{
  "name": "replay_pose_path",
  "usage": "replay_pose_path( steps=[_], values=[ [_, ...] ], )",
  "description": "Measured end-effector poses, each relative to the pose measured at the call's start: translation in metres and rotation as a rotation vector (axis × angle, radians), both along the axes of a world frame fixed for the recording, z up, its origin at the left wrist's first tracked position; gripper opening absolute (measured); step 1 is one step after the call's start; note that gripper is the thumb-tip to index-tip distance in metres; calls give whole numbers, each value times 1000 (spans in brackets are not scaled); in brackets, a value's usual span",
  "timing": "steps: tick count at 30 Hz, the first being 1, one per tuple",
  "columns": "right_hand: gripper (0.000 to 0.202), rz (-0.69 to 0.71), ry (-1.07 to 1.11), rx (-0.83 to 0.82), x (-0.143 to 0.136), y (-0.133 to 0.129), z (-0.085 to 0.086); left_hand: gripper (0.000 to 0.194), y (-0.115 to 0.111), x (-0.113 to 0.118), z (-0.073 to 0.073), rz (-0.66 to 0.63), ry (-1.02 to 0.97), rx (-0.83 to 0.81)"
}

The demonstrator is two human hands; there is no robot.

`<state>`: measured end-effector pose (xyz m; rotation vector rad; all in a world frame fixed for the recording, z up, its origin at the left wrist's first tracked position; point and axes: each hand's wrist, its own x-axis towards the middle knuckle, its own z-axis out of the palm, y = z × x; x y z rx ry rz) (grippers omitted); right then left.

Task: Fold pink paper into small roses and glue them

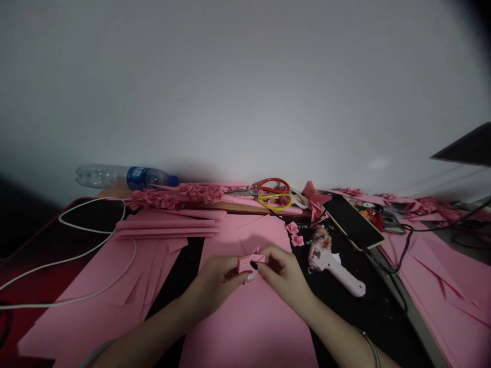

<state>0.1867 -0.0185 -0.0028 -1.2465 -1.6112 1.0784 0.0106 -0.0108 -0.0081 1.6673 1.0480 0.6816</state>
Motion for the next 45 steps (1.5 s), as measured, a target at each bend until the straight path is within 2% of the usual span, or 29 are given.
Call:
replay_pose_path(
  steps=[2, 6, 10, 15, 22, 29, 38, 42, 45],
  values=[
    [11, 3, 67, -89, 0, 0, 1, 22, 0, -1, 4, -23, 8, 9],
    [15, 33, 228, -217, -1, 1, 3, 33, 0, -3, 10, -54, -125, -36],
    [20, 62, 304, -261, -1, 3, 4, 40, 0, -3, 3, -8, -186, -138],
    [24, 64, 339, -267, 0, 3, 5, 38, 1, -2, -3, 7, -245, -239],
    [24, 48, 323, -259, -1, 3, 3, 35, 2, -6, 1, -25, -131, -102],
    [27, 11, 265, -296, -2, 2, 3, 17, 1, -5, 9, -28, -37, 57],
    [30, 19, 269, -331, -3, 3, 5, 12, 2, 0, 5, 11, -37, 0],
    [26, 35, 293, -352, -2, 3, 3, 14, 4, -1, 7, -27, -29, 25],
    [22, 53, 318, -358, -1, 4, 2, 12, 4, -2, 11, -65, -102, 16]
  ],
)
